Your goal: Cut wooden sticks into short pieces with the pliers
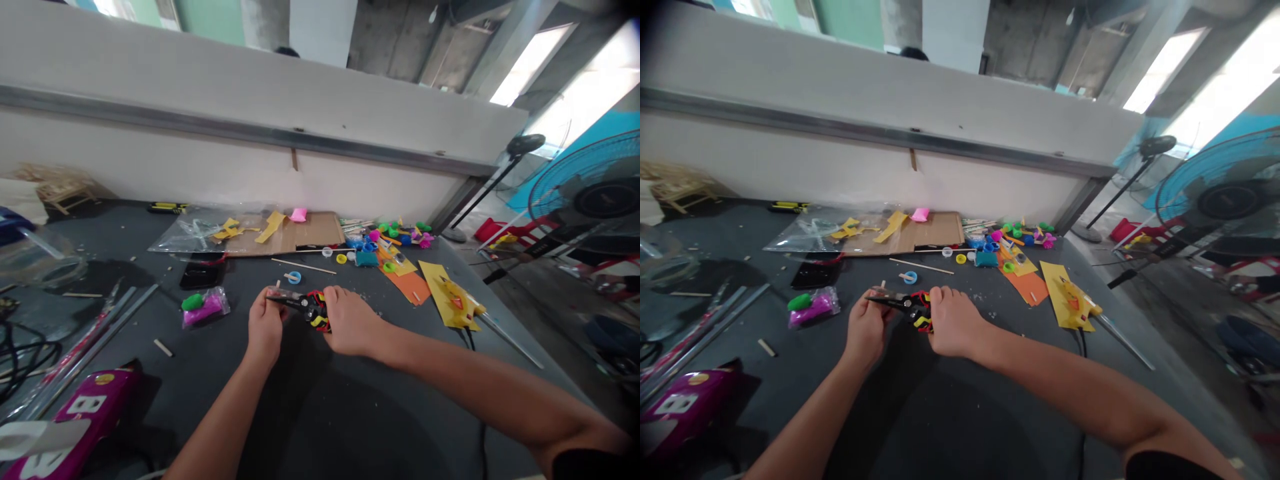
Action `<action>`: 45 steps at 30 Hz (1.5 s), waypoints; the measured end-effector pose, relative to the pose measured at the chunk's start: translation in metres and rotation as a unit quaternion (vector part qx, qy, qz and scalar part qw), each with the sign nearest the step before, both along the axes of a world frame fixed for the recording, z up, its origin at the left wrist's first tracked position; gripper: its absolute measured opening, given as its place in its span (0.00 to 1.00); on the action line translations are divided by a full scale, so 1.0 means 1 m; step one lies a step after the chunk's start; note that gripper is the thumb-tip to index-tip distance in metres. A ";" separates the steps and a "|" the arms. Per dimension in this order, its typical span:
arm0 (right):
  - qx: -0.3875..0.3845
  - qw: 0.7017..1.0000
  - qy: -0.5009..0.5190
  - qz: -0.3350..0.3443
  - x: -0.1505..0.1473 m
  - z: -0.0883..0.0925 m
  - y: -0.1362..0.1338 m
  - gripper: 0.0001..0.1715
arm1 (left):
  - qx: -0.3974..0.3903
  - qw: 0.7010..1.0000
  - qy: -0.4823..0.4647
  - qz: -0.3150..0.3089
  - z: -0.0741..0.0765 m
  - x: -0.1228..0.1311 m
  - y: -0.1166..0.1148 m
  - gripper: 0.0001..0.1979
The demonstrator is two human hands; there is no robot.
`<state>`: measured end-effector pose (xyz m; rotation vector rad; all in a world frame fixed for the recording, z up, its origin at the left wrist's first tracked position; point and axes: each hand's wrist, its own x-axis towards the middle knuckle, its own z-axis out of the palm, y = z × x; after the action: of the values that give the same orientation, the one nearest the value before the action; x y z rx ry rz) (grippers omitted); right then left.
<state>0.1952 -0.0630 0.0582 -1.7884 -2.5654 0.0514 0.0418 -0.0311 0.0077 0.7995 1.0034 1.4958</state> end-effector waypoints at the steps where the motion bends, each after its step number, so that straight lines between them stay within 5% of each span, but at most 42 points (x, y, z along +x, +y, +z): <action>1: 0.014 1.000 -0.001 0.001 0.001 0.000 0.001 0.26 | 0.004 1.000 0.001 -0.001 0.000 0.000 0.000 0.16; 45: -0.014 0.998 0.057 0.016 -0.005 0.002 0.002 0.25 | 0.020 0.999 0.036 0.020 0.001 -0.002 -0.003 0.19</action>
<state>0.1897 -0.0608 0.0604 -1.7009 -2.5262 0.1841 0.0400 -0.0339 0.0084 0.8705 1.0515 1.5351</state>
